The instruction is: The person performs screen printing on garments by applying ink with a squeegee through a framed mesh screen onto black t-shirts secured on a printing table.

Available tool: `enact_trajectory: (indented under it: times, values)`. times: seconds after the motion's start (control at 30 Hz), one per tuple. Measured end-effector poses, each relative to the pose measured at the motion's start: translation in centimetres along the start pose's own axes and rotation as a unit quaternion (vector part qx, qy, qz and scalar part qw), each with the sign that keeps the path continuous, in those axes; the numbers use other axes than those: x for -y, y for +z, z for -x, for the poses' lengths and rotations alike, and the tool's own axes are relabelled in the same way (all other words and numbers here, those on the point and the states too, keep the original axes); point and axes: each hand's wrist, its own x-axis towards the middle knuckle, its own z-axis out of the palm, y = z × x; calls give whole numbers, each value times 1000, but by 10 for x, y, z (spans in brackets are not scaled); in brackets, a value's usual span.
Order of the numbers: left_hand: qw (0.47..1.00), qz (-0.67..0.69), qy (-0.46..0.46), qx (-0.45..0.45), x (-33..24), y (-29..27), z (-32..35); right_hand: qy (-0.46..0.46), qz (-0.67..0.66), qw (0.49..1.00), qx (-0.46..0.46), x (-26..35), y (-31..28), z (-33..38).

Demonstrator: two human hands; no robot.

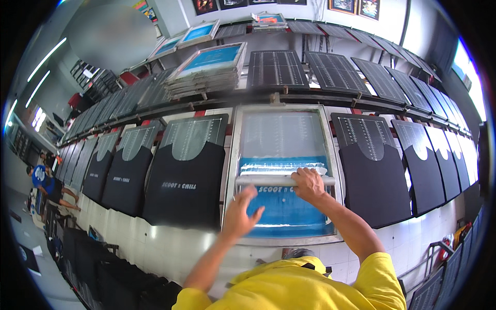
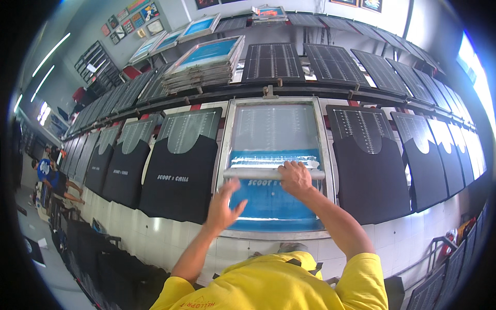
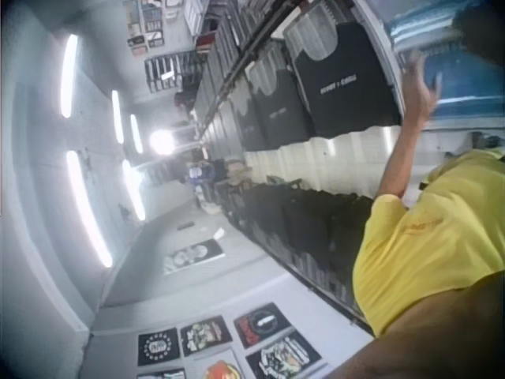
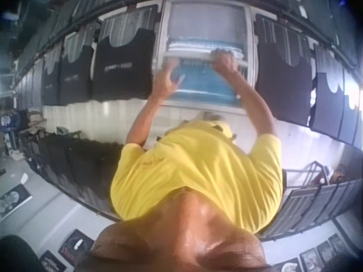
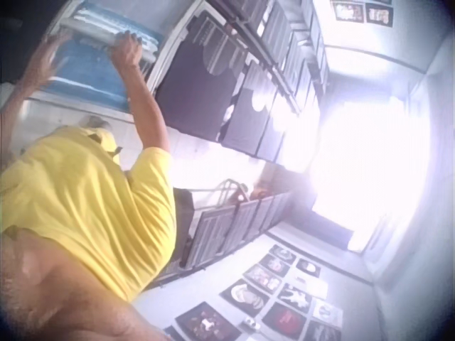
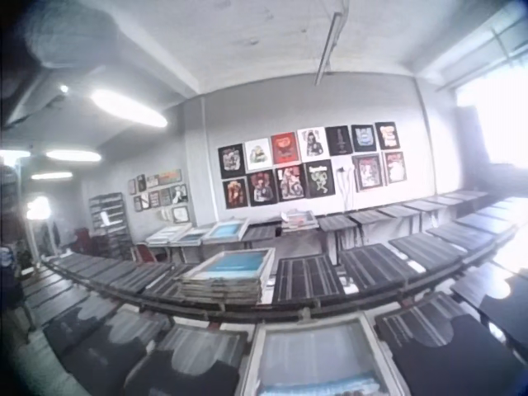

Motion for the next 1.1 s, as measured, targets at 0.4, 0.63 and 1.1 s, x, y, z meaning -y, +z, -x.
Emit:
enact_trajectory:
  times: [0.4, 0.63, 1.1]
  values:
    - [720, 464, -410, 314, -37, 101, 167, 6, -85, 994, -69, -19, -53, -33]
    - [740, 506, -323, 301, -17, 126, 174, 26, -60, 997, -44, -26, -43, -35]
    - [774, 437, -318, 330, -8, 126, 179, 30, -61, 998, -1, -32, -8, -37]
